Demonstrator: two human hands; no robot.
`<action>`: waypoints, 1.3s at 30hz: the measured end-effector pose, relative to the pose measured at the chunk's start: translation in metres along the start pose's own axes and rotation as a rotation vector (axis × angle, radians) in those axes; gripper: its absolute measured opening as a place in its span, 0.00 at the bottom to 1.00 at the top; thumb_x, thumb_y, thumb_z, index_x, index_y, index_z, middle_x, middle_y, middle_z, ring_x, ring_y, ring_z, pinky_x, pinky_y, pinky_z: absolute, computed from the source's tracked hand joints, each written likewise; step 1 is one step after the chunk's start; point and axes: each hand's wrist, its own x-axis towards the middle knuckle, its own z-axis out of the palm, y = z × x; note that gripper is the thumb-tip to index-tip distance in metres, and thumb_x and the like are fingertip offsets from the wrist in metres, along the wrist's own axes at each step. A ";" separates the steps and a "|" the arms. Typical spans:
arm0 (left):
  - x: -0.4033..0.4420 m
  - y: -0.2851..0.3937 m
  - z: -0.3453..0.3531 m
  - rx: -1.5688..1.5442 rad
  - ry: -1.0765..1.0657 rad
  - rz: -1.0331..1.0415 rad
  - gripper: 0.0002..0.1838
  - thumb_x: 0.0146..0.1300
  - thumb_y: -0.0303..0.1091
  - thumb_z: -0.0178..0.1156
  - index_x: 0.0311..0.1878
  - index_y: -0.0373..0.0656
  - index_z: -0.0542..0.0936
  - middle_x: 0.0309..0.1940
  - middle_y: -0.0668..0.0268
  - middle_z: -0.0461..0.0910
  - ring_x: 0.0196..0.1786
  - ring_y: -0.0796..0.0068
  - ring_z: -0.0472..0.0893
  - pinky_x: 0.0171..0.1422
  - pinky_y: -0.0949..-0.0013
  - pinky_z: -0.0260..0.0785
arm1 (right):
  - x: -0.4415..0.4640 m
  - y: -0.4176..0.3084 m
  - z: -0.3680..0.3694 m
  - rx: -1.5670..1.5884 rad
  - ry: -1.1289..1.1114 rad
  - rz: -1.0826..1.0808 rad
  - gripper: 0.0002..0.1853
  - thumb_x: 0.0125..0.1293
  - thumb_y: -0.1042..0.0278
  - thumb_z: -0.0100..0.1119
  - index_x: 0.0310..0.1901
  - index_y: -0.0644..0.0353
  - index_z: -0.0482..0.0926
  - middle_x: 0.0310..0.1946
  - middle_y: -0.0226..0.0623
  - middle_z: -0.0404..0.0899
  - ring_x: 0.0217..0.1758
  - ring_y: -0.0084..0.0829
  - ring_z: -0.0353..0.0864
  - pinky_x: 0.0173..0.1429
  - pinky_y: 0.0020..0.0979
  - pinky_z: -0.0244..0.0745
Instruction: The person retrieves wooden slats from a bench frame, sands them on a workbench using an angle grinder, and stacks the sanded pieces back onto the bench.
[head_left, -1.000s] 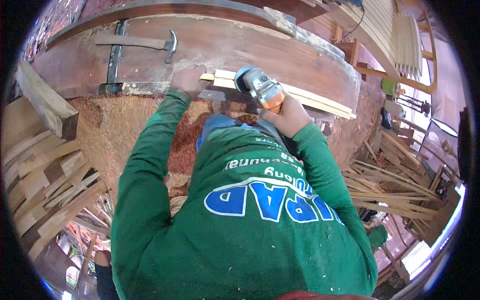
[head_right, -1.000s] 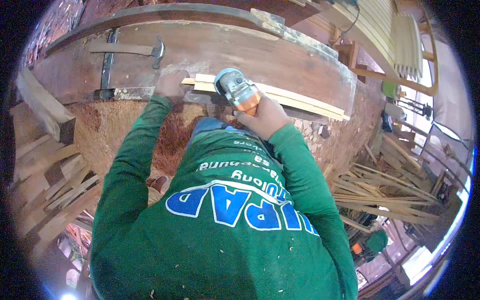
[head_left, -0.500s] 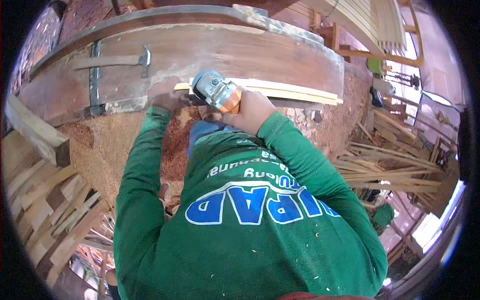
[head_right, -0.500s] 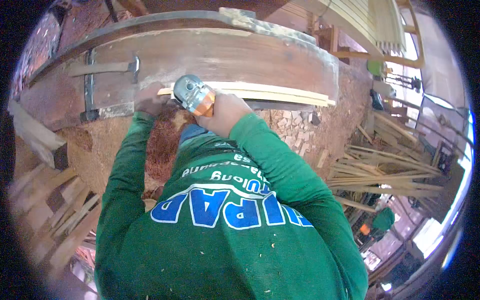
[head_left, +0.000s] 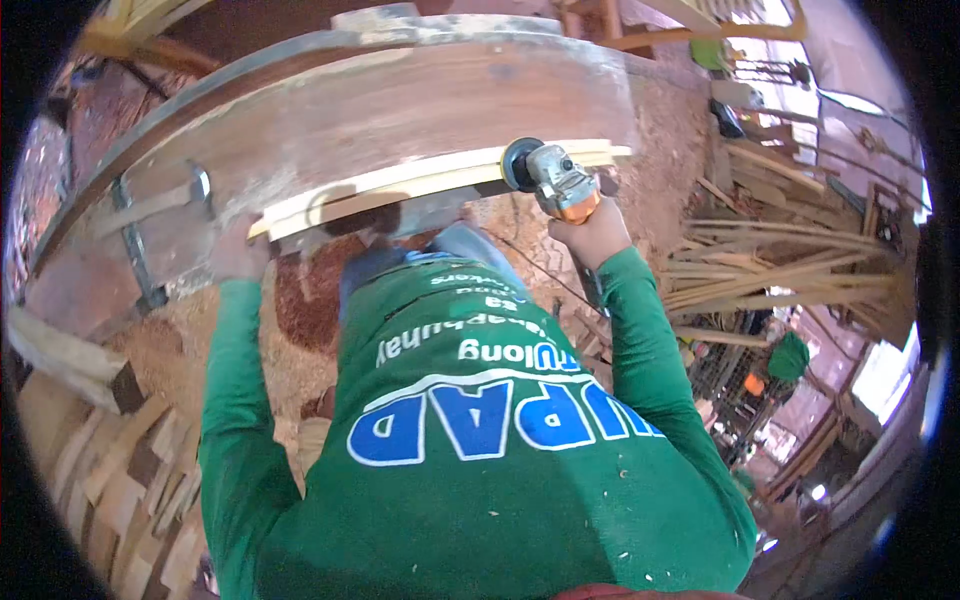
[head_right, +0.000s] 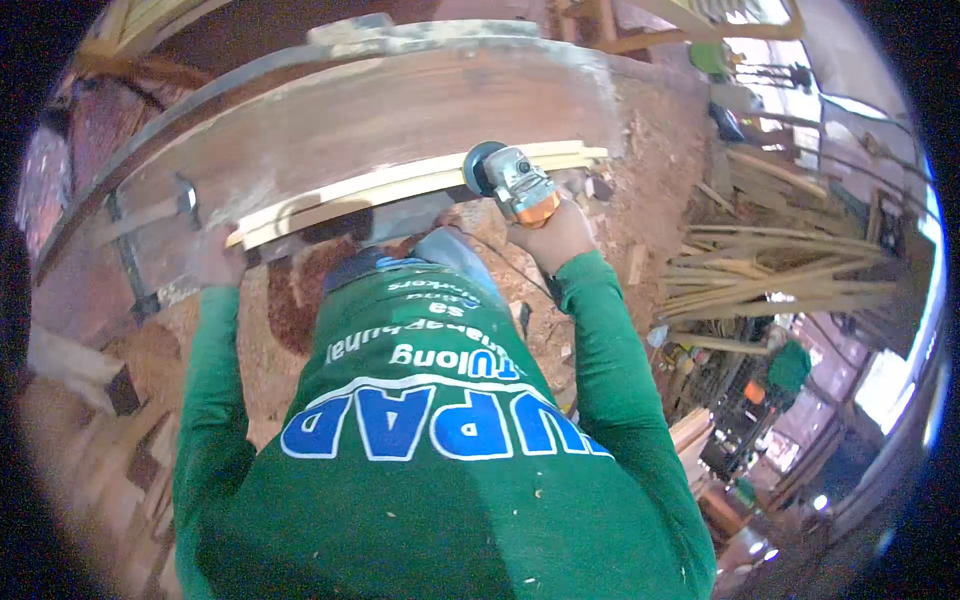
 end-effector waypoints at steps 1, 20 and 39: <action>0.000 -0.002 0.003 0.016 0.012 -0.001 0.15 0.57 0.32 0.66 0.49 0.51 0.83 0.46 0.59 0.86 0.48 0.51 0.85 0.51 0.50 0.76 | 0.001 0.009 -0.010 0.043 0.049 0.007 0.26 0.47 0.60 0.77 0.47 0.65 0.85 0.41 0.45 0.89 0.45 0.36 0.89 0.52 0.39 0.82; -0.003 0.005 0.004 0.171 0.038 -0.119 0.13 0.57 0.35 0.66 0.46 0.56 0.83 0.42 0.61 0.86 0.46 0.50 0.85 0.50 0.51 0.78 | 0.042 0.037 -0.055 0.076 -0.167 -0.183 0.25 0.52 0.58 0.78 0.49 0.64 0.86 0.44 0.41 0.89 0.49 0.32 0.88 0.56 0.36 0.80; -0.007 0.003 -0.002 -0.137 -0.002 -0.153 0.14 0.60 0.45 0.66 0.46 0.52 0.79 0.38 0.58 0.84 0.43 0.49 0.85 0.46 0.47 0.76 | 0.006 -0.213 0.156 -0.467 -0.431 -0.526 0.24 0.51 0.50 0.72 0.44 0.60 0.85 0.37 0.55 0.87 0.43 0.55 0.87 0.50 0.48 0.81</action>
